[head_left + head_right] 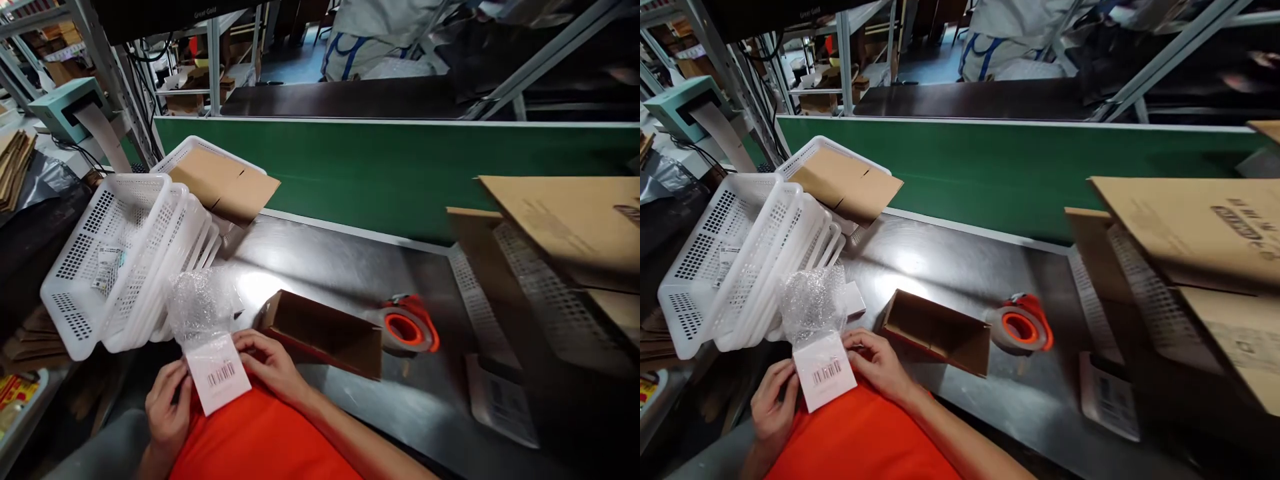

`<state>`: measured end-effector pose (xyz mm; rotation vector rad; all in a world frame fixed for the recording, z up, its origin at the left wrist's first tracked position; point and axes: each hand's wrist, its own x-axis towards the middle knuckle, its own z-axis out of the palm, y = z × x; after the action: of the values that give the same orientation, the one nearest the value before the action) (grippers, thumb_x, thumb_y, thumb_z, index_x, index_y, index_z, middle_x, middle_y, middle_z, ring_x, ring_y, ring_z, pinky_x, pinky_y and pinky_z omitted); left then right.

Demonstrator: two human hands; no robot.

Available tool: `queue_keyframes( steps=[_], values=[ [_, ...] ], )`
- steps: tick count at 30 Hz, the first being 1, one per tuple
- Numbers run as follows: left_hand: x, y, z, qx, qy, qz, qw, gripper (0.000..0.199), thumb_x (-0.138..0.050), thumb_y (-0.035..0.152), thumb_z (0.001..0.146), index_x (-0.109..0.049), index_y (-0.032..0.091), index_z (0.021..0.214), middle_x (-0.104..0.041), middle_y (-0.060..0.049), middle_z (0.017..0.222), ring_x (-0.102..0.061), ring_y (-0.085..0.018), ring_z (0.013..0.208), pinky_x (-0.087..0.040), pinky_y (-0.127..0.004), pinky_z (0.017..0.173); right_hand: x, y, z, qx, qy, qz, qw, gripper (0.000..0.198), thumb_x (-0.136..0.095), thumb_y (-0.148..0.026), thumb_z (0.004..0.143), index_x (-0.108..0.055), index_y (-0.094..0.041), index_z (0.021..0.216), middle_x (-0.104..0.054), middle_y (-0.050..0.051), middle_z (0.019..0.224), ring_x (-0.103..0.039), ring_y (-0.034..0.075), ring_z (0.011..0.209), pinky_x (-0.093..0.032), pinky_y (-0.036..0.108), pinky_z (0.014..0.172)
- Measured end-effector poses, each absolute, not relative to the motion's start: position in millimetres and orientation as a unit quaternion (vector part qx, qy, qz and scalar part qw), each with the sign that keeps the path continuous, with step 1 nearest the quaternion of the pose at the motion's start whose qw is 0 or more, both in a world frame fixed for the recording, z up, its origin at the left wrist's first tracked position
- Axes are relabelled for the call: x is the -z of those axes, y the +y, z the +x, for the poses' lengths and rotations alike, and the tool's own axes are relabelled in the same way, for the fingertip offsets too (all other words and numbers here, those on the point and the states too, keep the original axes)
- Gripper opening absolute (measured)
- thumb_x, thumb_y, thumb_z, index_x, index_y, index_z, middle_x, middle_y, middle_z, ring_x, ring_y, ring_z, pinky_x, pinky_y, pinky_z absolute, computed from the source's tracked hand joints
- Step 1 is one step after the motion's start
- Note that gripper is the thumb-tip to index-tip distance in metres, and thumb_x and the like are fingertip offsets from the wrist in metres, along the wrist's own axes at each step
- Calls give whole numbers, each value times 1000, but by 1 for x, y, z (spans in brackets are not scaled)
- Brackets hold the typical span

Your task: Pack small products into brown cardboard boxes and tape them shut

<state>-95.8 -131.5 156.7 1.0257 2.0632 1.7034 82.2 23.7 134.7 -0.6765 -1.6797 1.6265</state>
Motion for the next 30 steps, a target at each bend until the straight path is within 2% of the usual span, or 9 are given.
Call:
queue_keyframes(
  steps=[5, 9, 12, 16, 18, 20, 22, 26, 30],
  values=[
    [-154, -123, -102, -547, 725, 399, 124, 14, -68, 29, 96, -80, 26, 91, -81, -11, 102, -75, -28, 102, -55, -40, 98, -125, 27, 78, -633, -649, -277, 319, 29, -70, -45, 97, -78, -19, 88, -79, 9, 98, -74, 22, 92, -59, 37, 88],
    [-139, -125, -114, -520, 706, 467, 112, 18, -62, 30, 96, -69, 25, 81, -74, -7, 86, -68, -25, 87, -52, -37, 87, -120, 34, 72, -622, -681, -254, 290, 30, -63, -42, 101, -72, -18, 86, -76, 8, 94, -70, 19, 88, -56, 35, 86],
    [-128, -130, -126, -486, 683, 533, 115, 21, -56, 26, 98, -61, 24, 77, -64, -4, 78, -60, -22, 79, -49, -34, 79, -108, 39, 67, -670, -658, -226, 260, 31, -66, -45, 100, -68, -18, 85, -71, 6, 96, -65, 19, 91, -52, 34, 87],
    [-118, -133, -135, -450, 655, 601, 85, 16, -50, 18, 99, -60, 23, 86, -64, -5, 88, -60, -23, 88, -51, -35, 83, -85, 42, 60, -804, -518, -195, 216, 39, -85, -52, 83, -64, -19, 91, -66, 2, 96, -61, 18, 92, -50, 31, 85],
    [-116, -127, -135, -444, 650, 614, 59, 15, -48, 15, 99, -57, 22, 90, -62, -5, 92, -60, -21, 89, -52, -33, 82, -76, 41, 57, -831, -478, -195, 207, 53, -95, -50, 70, -64, -21, 102, -66, 2, 102, -62, 19, 96, -50, 31, 85],
    [-117, -118, -133, -443, 646, 620, 36, 14, -47, 13, 100, -54, 22, 92, -61, -5, 92, -60, -19, 85, -52, -31, 78, -71, 39, 52, -860, -424, -203, 198, 76, -101, -45, 57, -62, -24, 119, -69, 3, 112, -64, 21, 104, -52, 33, 89],
    [-118, -107, -130, -440, 641, 628, 17, 12, -47, 13, 101, -53, 22, 95, -63, -5, 91, -61, -19, 83, -52, -30, 76, -70, 39, 47, -898, -358, -205, 152, 89, -104, -40, 51, -62, -24, 129, -72, 4, 115, -67, 23, 104, -52, 37, 94],
    [-117, -93, -132, -437, 637, 635, -15, 12, -44, 15, 105, -52, 22, 100, -63, -4, 86, -61, -19, 79, -52, -30, 73, -77, 37, 39, -924, -317, -200, 75, 70, -100, -48, 57, -72, -16, 113, -79, 6, 97, -71, 25, 94, -51, 40, 96],
    [-112, -96, -135, -428, 616, 659, -57, 12, -44, 13, 105, -53, 21, 105, -63, -4, 86, -59, -19, 78, -52, -34, 76, -85, 34, 35, -917, -283, -249, 135, 62, -95, -54, 65, -73, -18, 110, -80, 6, 97, -71, 23, 90, -53, 37, 91]
  ],
)
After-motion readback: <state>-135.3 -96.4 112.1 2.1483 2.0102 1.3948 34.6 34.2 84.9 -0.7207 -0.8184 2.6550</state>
